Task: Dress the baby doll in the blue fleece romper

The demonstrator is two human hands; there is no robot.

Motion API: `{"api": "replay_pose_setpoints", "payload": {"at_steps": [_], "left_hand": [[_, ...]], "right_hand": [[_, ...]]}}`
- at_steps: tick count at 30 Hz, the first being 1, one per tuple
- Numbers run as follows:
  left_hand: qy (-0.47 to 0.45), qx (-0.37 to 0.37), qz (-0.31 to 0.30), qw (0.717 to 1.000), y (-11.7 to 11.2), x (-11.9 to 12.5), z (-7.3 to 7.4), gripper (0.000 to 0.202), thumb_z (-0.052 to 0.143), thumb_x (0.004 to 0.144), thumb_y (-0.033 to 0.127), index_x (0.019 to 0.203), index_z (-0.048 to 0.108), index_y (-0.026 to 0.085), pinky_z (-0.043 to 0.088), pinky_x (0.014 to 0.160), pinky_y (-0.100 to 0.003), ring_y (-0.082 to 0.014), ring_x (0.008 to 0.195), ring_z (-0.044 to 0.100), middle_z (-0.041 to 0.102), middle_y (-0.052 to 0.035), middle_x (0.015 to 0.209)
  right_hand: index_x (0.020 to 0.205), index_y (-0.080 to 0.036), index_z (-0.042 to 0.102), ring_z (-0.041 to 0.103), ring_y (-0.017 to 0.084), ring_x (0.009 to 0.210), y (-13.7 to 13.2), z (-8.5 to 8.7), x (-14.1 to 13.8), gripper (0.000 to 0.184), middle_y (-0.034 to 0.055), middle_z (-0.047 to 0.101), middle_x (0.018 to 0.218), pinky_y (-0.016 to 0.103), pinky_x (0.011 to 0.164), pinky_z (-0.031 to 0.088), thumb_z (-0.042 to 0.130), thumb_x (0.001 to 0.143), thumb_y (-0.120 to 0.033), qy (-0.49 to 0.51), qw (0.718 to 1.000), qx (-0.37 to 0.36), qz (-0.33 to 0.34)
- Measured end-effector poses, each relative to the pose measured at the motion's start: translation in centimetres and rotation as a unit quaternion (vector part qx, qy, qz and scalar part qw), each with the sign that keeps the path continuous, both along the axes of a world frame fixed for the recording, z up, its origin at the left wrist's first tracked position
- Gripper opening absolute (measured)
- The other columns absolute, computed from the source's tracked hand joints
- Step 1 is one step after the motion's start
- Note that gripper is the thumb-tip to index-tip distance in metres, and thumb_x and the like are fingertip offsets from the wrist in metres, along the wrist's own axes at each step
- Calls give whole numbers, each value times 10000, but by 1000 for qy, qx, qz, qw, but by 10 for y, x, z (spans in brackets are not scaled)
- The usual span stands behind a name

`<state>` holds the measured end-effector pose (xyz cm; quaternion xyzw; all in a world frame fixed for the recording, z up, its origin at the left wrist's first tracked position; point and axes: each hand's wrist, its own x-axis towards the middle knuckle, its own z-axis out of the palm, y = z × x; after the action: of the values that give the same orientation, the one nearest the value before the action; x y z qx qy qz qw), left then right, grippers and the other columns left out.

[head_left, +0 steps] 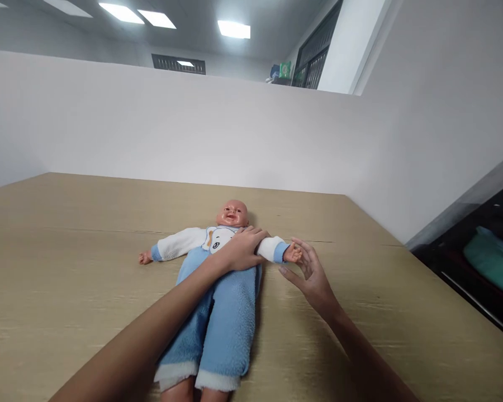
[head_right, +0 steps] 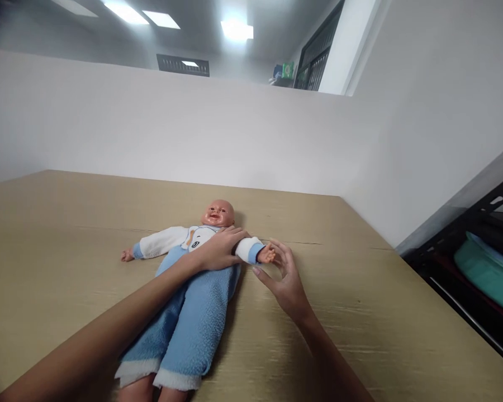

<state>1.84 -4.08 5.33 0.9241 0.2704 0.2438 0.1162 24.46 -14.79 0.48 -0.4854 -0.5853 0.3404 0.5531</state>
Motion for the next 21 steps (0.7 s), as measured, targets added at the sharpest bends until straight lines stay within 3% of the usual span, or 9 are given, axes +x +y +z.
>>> {"api": "replay_pose_setpoints", "payload": {"at_steps": [2, 5, 10, 14, 16, 18, 21], "left_hand": [[-39, -27, 17, 999, -1, -5, 0, 308, 687, 881, 242, 1188, 659, 237, 506, 953, -456, -318, 1077, 652, 724, -107, 1157], [-149, -107, 24, 983, -2, -13, 2, 302, 688, 903, 299, 1191, 670, 210, 521, 971, -444, -308, 1081, 661, 735, -111, 1190], [-325, -247, 35, 912, 5, -27, -4, 509, 763, 894, 394, 1352, 674, 189, 491, 1137, -459, -328, 1274, 657, 728, -102, 1377], [-413, -300, 87, 855, 14, -41, -12, 490, 821, 855, 461, 1245, 732, 177, 466, 1190, -482, -340, 1291, 668, 763, -102, 1323], [-467, -319, 99, 819, 17, -48, -14, 513, 827, 854, 476, 1251, 727, 166, 450, 1215, -484, -338, 1327, 652, 749, -109, 1354], [-528, -360, 85, 764, 17, -55, -13, 543, 830, 862, 487, 1276, 709, 157, 486, 1190, -484, -339, 1323, 659, 746, -115, 1357], [-606, -408, 57, 681, 17, -66, -10, 543, 861, 856, 484, 1279, 704, 181, 555, 1124, -458, -338, 1287, 690, 773, -93, 1298]], "right_hand": [[1540, -322, 398, 607, 304, 1386, 1, -9, -2, 852, 134, 575, 1534, 571, 1217, 481, 867, 846, -474, -21, 999, -27, 16], [1499, -307, 483, 581, 297, 1415, 3, -20, -9, 692, 125, 605, 1504, 589, 1250, 435, 801, 911, -484, -86, 994, -40, 53], [1473, -307, 569, 569, 269, 1433, 10, -21, -44, 496, 95, 605, 1540, 522, 1259, 419, 591, 1046, -558, -60, 987, -75, 131], [1240, -281, 662, 664, 249, 1158, 25, -15, -81, 396, 49, 724, 1241, 401, 1063, 518, 640, 1009, -602, 31, 986, -91, 135], [1055, -259, 668, 643, 215, 976, 36, -13, -99, 359, 10, 703, 1019, 332, 914, 520, 718, 954, -599, 110, 983, -96, 112], [927, -246, 644, 601, 187, 872, 47, -9, -117, 372, -16, 651, 897, 296, 833, 500, 775, 903, -593, 169, 976, -98, 99], [981, -246, 664, 625, 187, 906, 55, -3, -140, 367, -11, 694, 956, 291, 856, 512, 761, 903, -591, 202, 969, -101, 100]]}}
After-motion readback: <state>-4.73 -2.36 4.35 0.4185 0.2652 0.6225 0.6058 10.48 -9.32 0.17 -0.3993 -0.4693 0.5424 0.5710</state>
